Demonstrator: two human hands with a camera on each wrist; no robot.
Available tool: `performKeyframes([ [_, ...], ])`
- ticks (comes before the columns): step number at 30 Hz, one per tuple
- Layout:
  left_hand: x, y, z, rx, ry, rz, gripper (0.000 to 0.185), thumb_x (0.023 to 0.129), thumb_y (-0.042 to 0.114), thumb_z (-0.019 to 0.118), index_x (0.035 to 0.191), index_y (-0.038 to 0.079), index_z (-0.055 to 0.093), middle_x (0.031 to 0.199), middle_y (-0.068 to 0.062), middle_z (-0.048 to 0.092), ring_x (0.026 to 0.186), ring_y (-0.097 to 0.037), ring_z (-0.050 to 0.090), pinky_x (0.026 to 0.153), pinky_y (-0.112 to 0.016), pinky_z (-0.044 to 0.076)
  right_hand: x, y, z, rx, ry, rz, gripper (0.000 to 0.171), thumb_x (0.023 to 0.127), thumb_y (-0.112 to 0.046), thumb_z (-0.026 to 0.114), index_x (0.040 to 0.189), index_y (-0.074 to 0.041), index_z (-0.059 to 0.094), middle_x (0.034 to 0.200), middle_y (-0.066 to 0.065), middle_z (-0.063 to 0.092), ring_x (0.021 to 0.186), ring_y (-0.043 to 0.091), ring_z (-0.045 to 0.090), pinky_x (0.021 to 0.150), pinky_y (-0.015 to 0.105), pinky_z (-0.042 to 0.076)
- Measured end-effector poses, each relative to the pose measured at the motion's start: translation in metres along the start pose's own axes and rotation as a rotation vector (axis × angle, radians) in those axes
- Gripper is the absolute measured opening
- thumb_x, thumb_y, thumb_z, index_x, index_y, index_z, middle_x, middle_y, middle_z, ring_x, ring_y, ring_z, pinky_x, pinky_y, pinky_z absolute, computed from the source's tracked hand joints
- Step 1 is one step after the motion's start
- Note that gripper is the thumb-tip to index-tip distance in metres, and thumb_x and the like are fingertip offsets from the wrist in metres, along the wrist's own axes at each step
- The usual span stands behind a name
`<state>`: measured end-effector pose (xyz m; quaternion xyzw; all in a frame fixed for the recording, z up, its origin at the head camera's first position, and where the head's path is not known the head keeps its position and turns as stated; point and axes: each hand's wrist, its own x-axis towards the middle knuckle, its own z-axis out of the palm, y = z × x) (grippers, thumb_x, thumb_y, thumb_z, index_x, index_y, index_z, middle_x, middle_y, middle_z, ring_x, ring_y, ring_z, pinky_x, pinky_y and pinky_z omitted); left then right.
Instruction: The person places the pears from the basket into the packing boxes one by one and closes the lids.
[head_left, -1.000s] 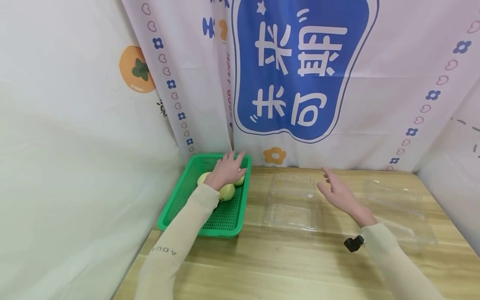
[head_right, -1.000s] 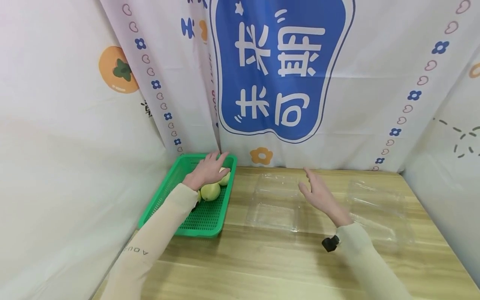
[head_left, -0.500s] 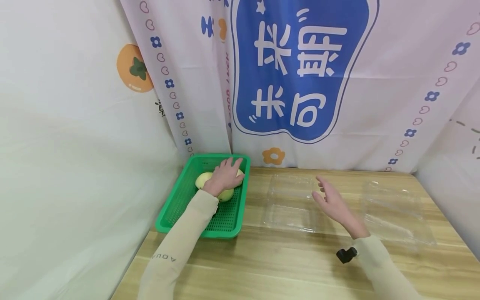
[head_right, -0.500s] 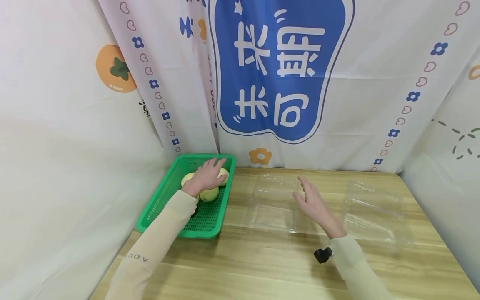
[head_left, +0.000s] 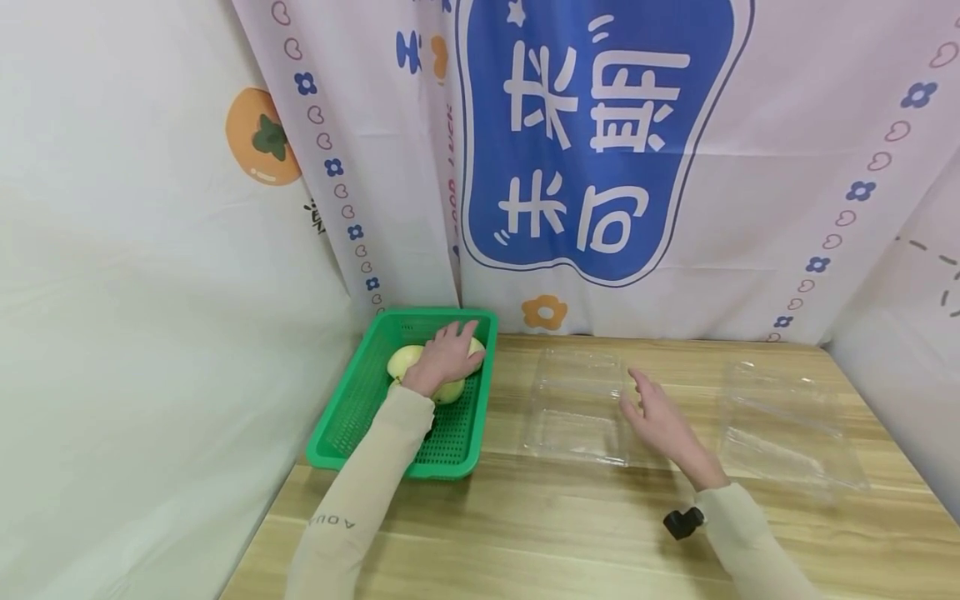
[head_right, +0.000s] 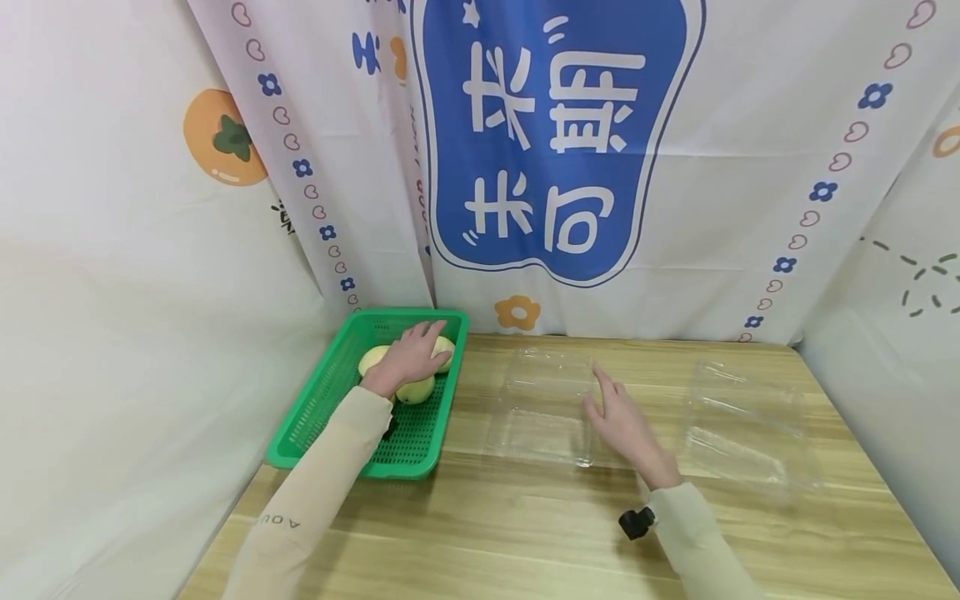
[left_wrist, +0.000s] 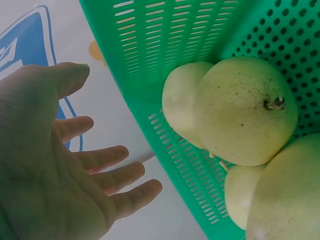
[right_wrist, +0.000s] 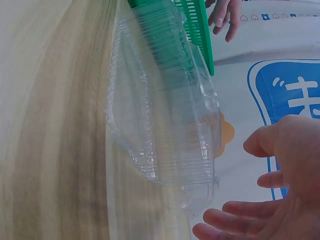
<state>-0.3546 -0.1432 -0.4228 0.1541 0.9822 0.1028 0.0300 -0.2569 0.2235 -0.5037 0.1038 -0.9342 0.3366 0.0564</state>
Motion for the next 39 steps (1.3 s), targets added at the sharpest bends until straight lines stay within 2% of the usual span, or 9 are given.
performKeyframes([
  [9,0.000,-0.008,0.010,-0.024,0.004,-0.037,0.066,0.101,0.042,0.047,0.155,0.013,0.024,0.156,-0.024,0.030,0.142,-0.045,0.032,0.109,-0.061,0.034,-0.004,0.001,0.009,-0.003,0.014,0.046,0.066,0.103,-0.038,0.045,0.153,-0.001,0.023,0.135,0.036,0.049,0.103,0.042,0.063,0.082,0.058,0.053],
  [15,0.000,-0.010,0.016,-0.029,-0.031,-0.071,0.066,0.101,0.041,0.048,0.156,0.013,0.023,0.156,-0.025,0.029,0.142,-0.045,0.032,0.111,-0.061,0.033,-0.006,0.002,0.013,0.022,0.001,0.090,0.068,0.103,-0.038,0.046,0.154,-0.001,0.020,0.135,0.037,0.048,0.103,0.040,0.066,0.089,0.062,0.049],
  [22,-0.001,-0.014,0.020,-0.032,-0.051,-0.089,0.067,0.101,0.041,0.049,0.156,0.013,0.023,0.156,-0.024,0.029,0.141,-0.045,0.032,0.110,-0.061,0.032,-0.006,0.000,0.016,0.038,-0.001,0.110,0.066,0.104,-0.037,0.042,0.153,0.001,0.021,0.132,0.037,0.050,0.105,0.044,0.065,0.092,0.065,0.046],
  [28,-0.003,-0.016,0.022,-0.034,-0.056,-0.102,0.066,0.099,0.041,0.051,0.154,0.014,0.027,0.154,-0.025,0.031,0.139,-0.046,0.034,0.107,-0.061,0.036,-0.007,0.001,0.019,0.047,-0.027,0.137,0.066,0.103,-0.035,0.042,0.154,0.000,0.018,0.136,0.036,0.048,0.112,0.045,0.062,0.096,0.066,0.043],
  [39,-0.005,-0.020,0.022,-0.005,-0.103,-0.115,0.064,0.099,0.040,0.053,0.151,0.011,0.032,0.149,-0.028,0.036,0.136,-0.046,0.039,0.102,-0.061,0.041,-0.006,0.004,0.025,0.063,-0.041,0.153,0.065,0.102,-0.027,0.046,0.153,0.002,0.019,0.135,0.034,0.050,0.114,0.046,0.060,0.096,0.064,0.044],
])
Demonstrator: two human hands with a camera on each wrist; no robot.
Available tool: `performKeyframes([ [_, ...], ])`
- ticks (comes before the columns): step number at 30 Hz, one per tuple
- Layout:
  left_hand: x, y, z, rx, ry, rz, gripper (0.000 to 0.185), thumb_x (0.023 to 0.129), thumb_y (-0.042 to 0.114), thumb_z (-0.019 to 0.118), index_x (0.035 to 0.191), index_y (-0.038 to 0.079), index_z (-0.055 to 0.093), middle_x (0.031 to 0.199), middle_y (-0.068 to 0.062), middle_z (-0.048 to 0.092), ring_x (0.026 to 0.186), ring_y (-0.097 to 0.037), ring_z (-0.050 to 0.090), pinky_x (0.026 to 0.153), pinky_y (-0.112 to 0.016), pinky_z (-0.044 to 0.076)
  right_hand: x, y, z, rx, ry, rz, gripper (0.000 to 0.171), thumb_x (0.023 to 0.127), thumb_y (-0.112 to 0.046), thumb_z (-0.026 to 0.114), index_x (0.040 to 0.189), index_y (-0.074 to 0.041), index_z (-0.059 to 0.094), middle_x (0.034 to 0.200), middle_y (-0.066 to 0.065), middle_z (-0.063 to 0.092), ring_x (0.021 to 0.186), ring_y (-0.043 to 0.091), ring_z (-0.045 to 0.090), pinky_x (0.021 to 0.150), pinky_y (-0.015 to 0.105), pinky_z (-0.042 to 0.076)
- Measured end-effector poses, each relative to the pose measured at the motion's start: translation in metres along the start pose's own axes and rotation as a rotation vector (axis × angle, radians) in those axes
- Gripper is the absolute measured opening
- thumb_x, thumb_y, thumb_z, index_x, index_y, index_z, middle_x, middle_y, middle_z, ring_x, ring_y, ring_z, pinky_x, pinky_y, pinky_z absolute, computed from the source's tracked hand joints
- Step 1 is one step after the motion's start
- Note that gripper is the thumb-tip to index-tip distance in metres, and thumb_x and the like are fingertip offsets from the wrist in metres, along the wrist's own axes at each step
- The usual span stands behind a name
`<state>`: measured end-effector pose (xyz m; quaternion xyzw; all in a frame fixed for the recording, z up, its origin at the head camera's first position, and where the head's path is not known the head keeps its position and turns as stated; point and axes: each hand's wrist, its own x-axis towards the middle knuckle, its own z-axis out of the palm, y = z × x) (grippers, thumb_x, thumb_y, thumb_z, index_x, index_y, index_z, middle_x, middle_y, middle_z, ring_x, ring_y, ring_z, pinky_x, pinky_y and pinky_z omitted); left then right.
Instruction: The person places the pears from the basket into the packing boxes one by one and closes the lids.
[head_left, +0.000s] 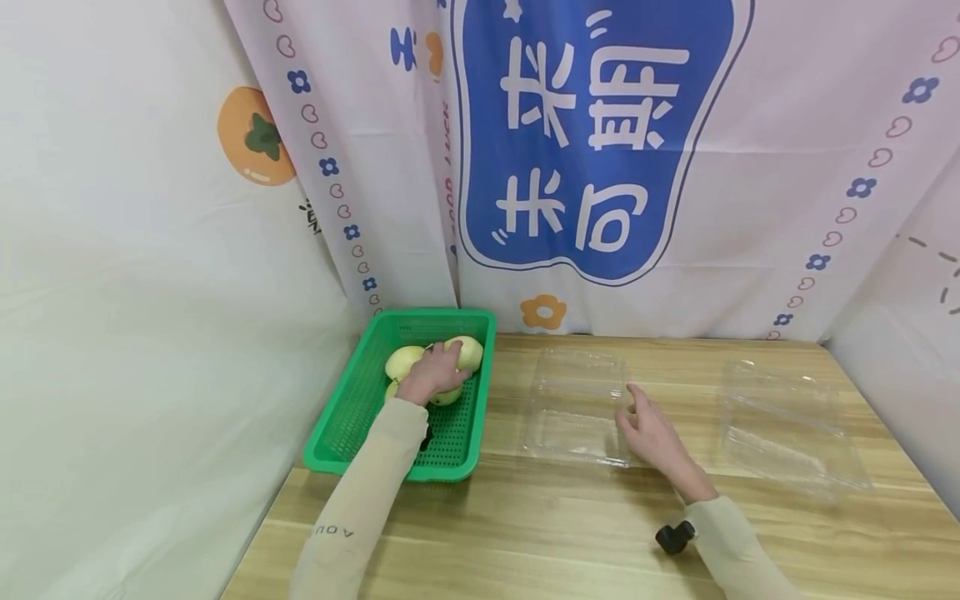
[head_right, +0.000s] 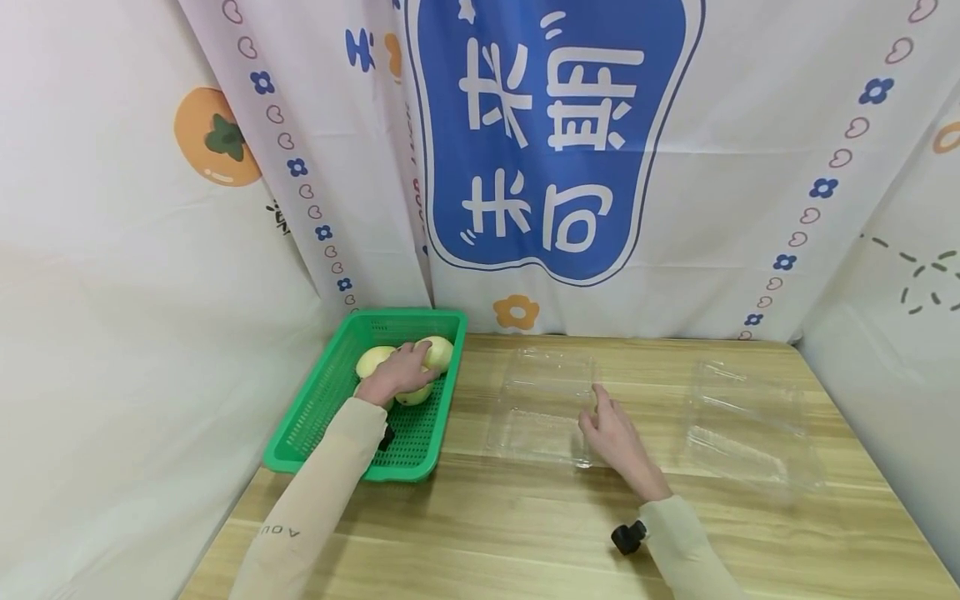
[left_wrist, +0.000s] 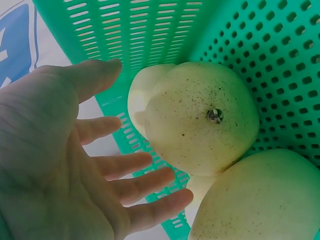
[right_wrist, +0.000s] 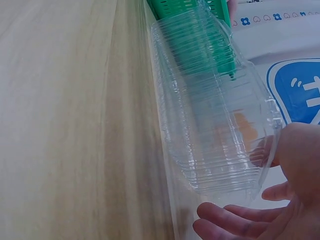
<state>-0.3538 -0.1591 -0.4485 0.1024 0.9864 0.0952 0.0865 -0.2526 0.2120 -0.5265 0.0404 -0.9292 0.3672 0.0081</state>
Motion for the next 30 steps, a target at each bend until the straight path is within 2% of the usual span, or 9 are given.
performKeyframes([
  [8,0.002,0.000,-0.001,-0.009,-0.090,-0.004,0.064,0.100,0.041,0.053,0.152,0.011,0.032,0.154,-0.027,0.033,0.139,-0.045,0.037,0.104,-0.060,0.040,-0.002,-0.003,0.001,0.009,-0.006,0.001,0.065,0.102,-0.026,0.046,0.153,0.002,0.018,0.133,0.035,0.051,0.113,0.046,0.060,0.094,0.063,0.046],
  [14,0.003,0.000,0.000,-0.012,-0.096,-0.006,0.065,0.099,0.040,0.055,0.152,0.012,0.032,0.154,-0.026,0.034,0.139,-0.042,0.038,0.104,-0.058,0.041,-0.002,0.000,0.001,0.004,-0.003,-0.006,0.064,0.102,-0.025,0.046,0.153,0.003,0.019,0.129,0.034,0.054,0.112,0.046,0.061,0.091,0.060,0.050],
  [21,0.001,0.002,0.000,-0.006,-0.109,-0.023,0.053,0.097,0.038,0.060,0.140,0.009,0.049,0.146,-0.022,0.043,0.131,-0.039,0.047,0.100,-0.056,0.045,0.002,0.004,0.002,-0.009,0.003,-0.029,0.064,0.101,-0.025,0.049,0.153,0.000,0.022,0.121,0.028,0.062,0.107,0.042,0.064,0.088,0.056,0.052],
  [30,0.004,0.002,0.000,0.013,-0.132,-0.027,0.046,0.094,0.036,0.065,0.131,0.009,0.056,0.141,-0.020,0.048,0.129,-0.038,0.049,0.098,-0.055,0.046,0.004,0.007,0.002,-0.009,-0.026,-0.036,0.061,0.101,-0.023,0.049,0.152,0.000,0.024,0.123,0.030,0.061,0.108,0.040,0.064,0.088,0.055,0.053],
])
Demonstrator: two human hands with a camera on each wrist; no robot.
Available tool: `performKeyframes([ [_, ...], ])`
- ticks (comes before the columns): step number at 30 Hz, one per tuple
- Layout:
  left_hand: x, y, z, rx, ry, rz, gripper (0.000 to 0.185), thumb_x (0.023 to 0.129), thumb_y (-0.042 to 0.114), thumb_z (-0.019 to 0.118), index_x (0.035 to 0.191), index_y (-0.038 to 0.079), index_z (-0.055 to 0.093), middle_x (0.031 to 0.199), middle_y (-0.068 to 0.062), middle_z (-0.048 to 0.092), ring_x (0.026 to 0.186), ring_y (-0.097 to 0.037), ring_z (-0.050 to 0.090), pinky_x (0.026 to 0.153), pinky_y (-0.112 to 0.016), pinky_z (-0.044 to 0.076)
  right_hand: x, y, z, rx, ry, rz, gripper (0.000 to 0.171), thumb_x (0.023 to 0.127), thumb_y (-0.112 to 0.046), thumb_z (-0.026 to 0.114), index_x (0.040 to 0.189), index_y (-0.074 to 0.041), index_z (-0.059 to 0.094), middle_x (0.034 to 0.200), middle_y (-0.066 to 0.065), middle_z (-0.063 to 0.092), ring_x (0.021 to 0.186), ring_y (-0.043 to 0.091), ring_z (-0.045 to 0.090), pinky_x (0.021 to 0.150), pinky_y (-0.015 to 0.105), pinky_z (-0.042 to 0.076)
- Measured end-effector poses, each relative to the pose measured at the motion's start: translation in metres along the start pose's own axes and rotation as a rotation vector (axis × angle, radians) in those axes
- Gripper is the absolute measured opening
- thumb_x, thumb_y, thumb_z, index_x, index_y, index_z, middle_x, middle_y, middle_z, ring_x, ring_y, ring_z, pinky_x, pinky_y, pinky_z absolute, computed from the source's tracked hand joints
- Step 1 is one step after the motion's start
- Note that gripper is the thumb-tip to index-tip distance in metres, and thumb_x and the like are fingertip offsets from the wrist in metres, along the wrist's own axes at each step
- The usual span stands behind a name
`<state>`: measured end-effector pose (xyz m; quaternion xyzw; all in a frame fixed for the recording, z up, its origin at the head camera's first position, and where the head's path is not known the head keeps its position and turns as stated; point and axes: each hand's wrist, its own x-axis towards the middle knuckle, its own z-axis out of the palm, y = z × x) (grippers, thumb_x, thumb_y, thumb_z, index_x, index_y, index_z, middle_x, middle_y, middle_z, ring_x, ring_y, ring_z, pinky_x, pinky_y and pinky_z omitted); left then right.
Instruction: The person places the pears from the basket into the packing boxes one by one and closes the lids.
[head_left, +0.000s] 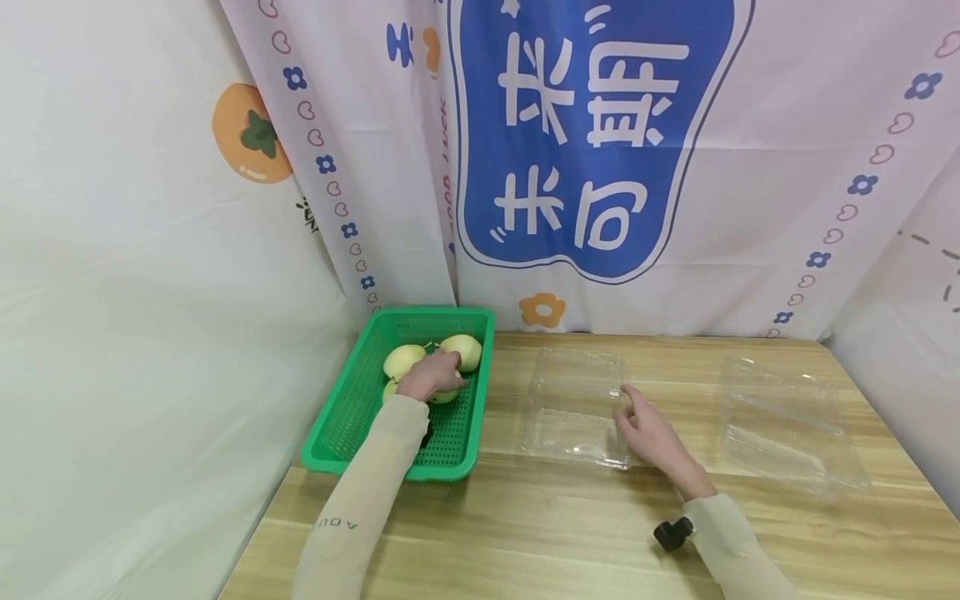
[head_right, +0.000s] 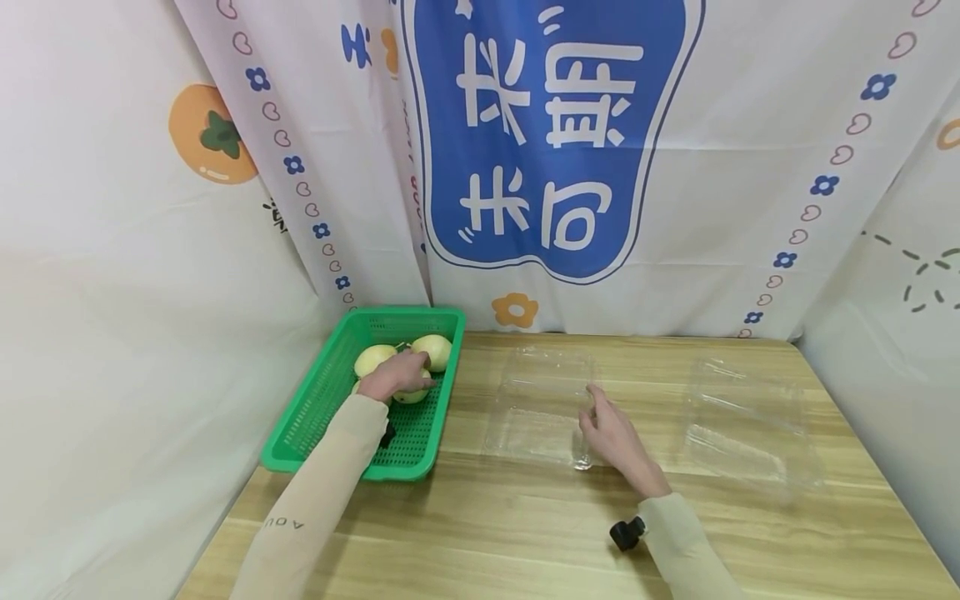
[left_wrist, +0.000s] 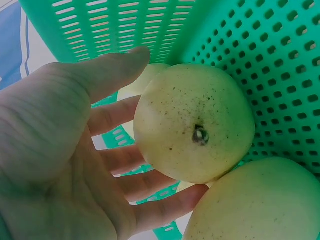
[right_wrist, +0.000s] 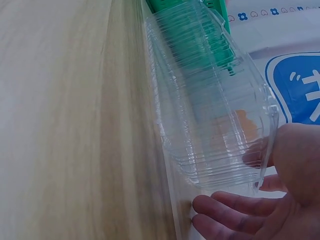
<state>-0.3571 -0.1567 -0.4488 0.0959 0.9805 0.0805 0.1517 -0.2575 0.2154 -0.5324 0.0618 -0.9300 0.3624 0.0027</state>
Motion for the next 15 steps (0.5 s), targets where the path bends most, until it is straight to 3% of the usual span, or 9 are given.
performKeyframes([
  [5,0.0027,-0.0006,0.0008,0.019,-0.031,-0.010,0.039,0.093,0.033,0.066,0.126,0.013,0.059,0.134,-0.018,0.052,0.119,-0.035,0.053,0.090,-0.052,0.049,-0.0006,-0.0012,-0.0001,0.003,-0.004,0.000,0.061,0.101,-0.023,0.050,0.152,-0.001,0.025,0.121,0.028,0.062,0.107,0.040,0.064,0.086,0.052,0.054],
  [11,0.0065,0.0000,0.0014,0.046,-0.088,-0.015,0.047,0.089,0.034,0.071,0.131,0.018,0.056,0.140,-0.020,0.047,0.114,-0.039,0.056,0.086,-0.051,0.050,-0.0013,-0.0019,0.0008,0.008,0.001,-0.003,0.060,0.101,-0.022,0.050,0.152,-0.001,0.027,0.119,0.027,0.063,0.106,0.040,0.064,0.086,0.053,0.054],
  [15,0.0075,0.0016,0.0013,0.060,-0.125,-0.053,0.050,0.087,0.034,0.074,0.132,0.021,0.056,0.141,-0.019,0.046,0.110,-0.036,0.056,0.085,-0.050,0.050,-0.0001,-0.0012,0.0003,0.011,-0.001,0.000,0.060,0.101,-0.023,0.050,0.152,-0.002,0.027,0.119,0.027,0.063,0.107,0.040,0.064,0.087,0.053,0.054],
])
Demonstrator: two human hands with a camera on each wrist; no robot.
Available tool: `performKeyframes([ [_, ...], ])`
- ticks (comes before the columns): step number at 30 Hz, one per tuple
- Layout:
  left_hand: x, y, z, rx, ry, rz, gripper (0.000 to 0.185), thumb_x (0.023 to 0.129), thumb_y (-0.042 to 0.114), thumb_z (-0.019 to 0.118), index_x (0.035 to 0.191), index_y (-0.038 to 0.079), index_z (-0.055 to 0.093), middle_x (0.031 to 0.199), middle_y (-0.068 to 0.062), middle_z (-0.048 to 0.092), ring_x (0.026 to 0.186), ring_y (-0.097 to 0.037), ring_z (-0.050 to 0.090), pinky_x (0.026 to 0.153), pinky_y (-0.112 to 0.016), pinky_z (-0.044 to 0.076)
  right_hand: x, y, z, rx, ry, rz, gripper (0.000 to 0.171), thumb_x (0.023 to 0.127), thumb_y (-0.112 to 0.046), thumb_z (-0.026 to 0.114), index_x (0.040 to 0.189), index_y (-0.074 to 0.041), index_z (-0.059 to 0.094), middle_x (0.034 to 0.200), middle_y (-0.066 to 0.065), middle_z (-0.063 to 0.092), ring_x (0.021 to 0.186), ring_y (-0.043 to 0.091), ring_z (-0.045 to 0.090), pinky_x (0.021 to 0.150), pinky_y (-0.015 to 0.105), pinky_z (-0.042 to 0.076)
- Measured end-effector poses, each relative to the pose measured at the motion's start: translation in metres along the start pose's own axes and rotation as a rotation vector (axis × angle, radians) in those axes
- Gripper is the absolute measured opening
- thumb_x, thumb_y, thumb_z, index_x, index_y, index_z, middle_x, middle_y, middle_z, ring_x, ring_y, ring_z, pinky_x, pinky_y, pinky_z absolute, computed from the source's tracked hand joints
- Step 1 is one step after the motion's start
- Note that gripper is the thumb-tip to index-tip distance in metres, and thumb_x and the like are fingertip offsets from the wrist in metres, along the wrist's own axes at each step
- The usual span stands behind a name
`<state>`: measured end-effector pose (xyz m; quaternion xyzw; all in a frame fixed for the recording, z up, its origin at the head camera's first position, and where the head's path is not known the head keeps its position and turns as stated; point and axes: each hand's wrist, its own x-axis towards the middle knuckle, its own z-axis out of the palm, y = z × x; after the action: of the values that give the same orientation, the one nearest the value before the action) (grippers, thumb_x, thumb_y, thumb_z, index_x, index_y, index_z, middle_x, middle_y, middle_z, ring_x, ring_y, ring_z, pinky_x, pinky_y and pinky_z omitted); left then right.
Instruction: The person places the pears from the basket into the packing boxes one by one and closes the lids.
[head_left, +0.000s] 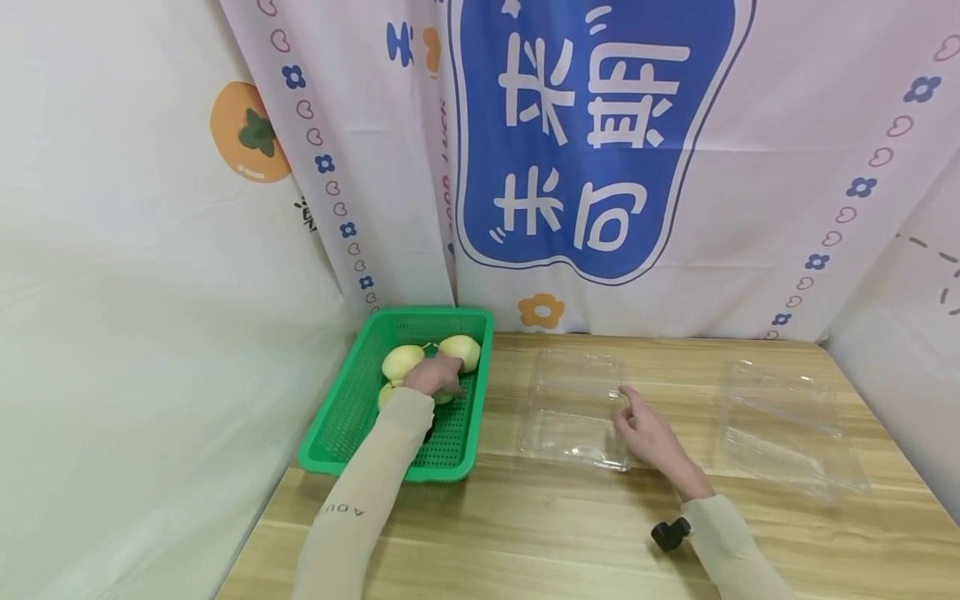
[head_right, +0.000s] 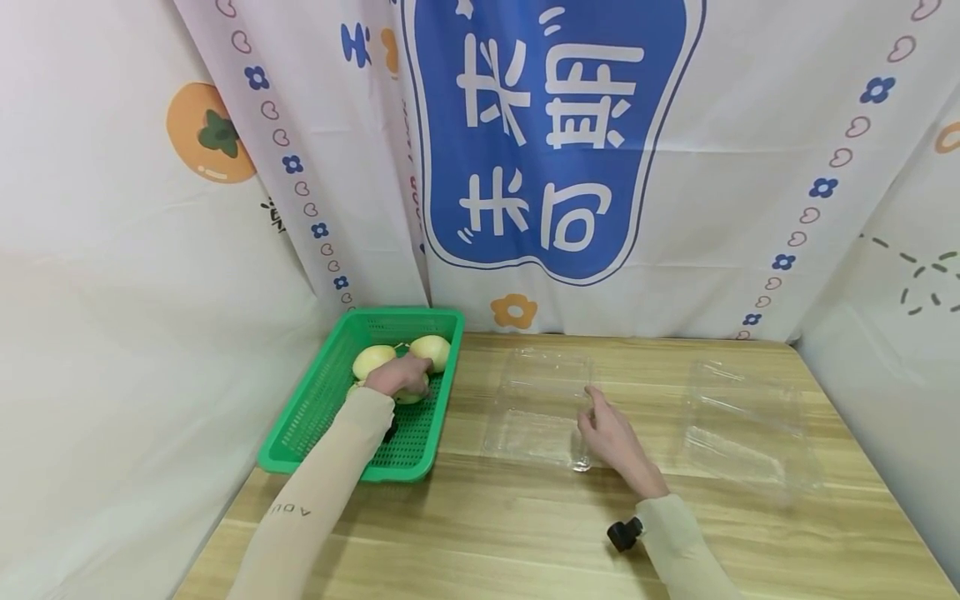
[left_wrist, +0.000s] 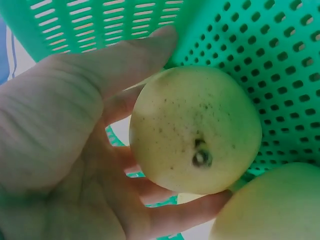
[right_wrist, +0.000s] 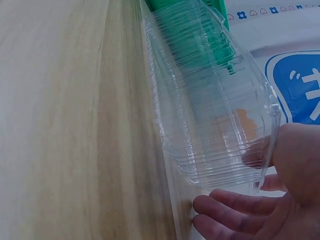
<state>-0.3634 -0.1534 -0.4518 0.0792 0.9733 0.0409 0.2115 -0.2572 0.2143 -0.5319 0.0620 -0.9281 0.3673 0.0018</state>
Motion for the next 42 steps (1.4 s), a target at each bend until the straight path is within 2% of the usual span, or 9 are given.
performKeyframes([
  [4,0.001,0.002,-0.002,0.056,-0.053,-0.018,0.052,0.084,0.035,0.077,0.130,0.022,0.057,0.131,-0.015,0.055,0.106,-0.031,0.058,0.082,-0.048,0.051,0.001,0.001,0.000,0.000,-0.008,0.006,0.060,0.101,-0.023,0.049,0.152,-0.001,0.026,0.120,0.026,0.063,0.107,0.039,0.064,0.086,0.052,0.054],
  [8,0.001,0.003,-0.004,0.085,-0.076,-0.015,0.057,0.083,0.036,0.078,0.134,0.021,0.056,0.124,-0.011,0.060,0.107,-0.028,0.059,0.083,-0.046,0.052,0.003,0.002,0.000,0.001,-0.005,0.011,0.060,0.101,-0.022,0.050,0.152,-0.002,0.026,0.120,0.026,0.063,0.106,0.039,0.064,0.087,0.052,0.054],
  [16,0.000,-0.003,-0.002,-0.002,-0.077,0.021,0.060,0.090,0.029,0.070,0.144,0.023,0.047,0.138,-0.010,0.053,0.114,-0.028,0.056,0.084,-0.044,0.050,0.001,0.002,0.000,0.013,0.012,-0.009,0.058,0.099,-0.018,0.051,0.151,-0.001,0.029,0.115,0.023,0.065,0.102,0.036,0.066,0.081,0.045,0.057],
  [20,-0.004,-0.003,-0.005,-0.026,-0.062,0.009,0.061,0.089,0.030,0.070,0.145,0.026,0.047,0.141,-0.008,0.052,0.115,-0.028,0.055,0.083,-0.046,0.050,0.002,0.004,0.000,0.018,0.011,-0.007,0.059,0.099,-0.018,0.052,0.151,-0.001,0.029,0.115,0.024,0.065,0.101,0.036,0.066,0.080,0.044,0.057],
  [24,-0.010,-0.001,-0.016,-0.032,-0.037,0.002,0.059,0.087,0.032,0.071,0.142,0.027,0.050,0.144,-0.010,0.050,0.118,-0.030,0.054,0.084,-0.051,0.050,0.007,0.005,-0.004,0.013,0.015,-0.012,0.058,0.100,-0.018,0.051,0.151,-0.001,0.029,0.118,0.028,0.064,0.103,0.038,0.065,0.082,0.047,0.056],
  [28,-0.015,0.001,-0.030,-0.015,-0.015,0.037,0.057,0.088,0.033,0.068,0.141,0.023,0.051,0.146,-0.015,0.046,0.122,-0.030,0.051,0.088,-0.050,0.049,0.013,0.003,-0.007,0.017,0.024,-0.011,0.056,0.100,-0.018,0.050,0.150,-0.002,0.030,0.120,0.029,0.063,0.106,0.040,0.065,0.086,0.050,0.055],
  [31,-0.019,0.002,-0.037,-0.011,0.001,0.059,0.057,0.089,0.034,0.067,0.142,0.021,0.049,0.147,-0.017,0.044,0.128,-0.032,0.048,0.093,-0.051,0.048,0.014,0.002,-0.006,0.031,0.023,0.000,0.056,0.100,-0.019,0.050,0.150,-0.002,0.031,0.120,0.028,0.063,0.105,0.040,0.065,0.084,0.048,0.056],
  [38,-0.030,0.005,-0.040,-0.100,0.027,0.073,0.060,0.092,0.035,0.065,0.146,0.020,0.044,0.155,-0.022,0.030,0.136,-0.038,0.041,0.101,-0.054,0.044,0.012,0.004,-0.002,0.044,0.024,0.003,0.056,0.100,-0.017,0.050,0.150,-0.001,0.031,0.119,0.029,0.063,0.103,0.042,0.066,0.081,0.045,0.057],
  [42,-0.037,0.006,-0.039,-0.151,0.058,0.087,0.061,0.092,0.034,0.064,0.147,0.020,0.043,0.155,-0.023,0.028,0.131,-0.037,0.045,0.097,-0.051,0.046,0.010,0.005,0.000,0.056,0.020,0.010,0.056,0.101,-0.018,0.050,0.150,-0.001,0.031,0.119,0.030,0.063,0.104,0.042,0.066,0.080,0.044,0.058],
])
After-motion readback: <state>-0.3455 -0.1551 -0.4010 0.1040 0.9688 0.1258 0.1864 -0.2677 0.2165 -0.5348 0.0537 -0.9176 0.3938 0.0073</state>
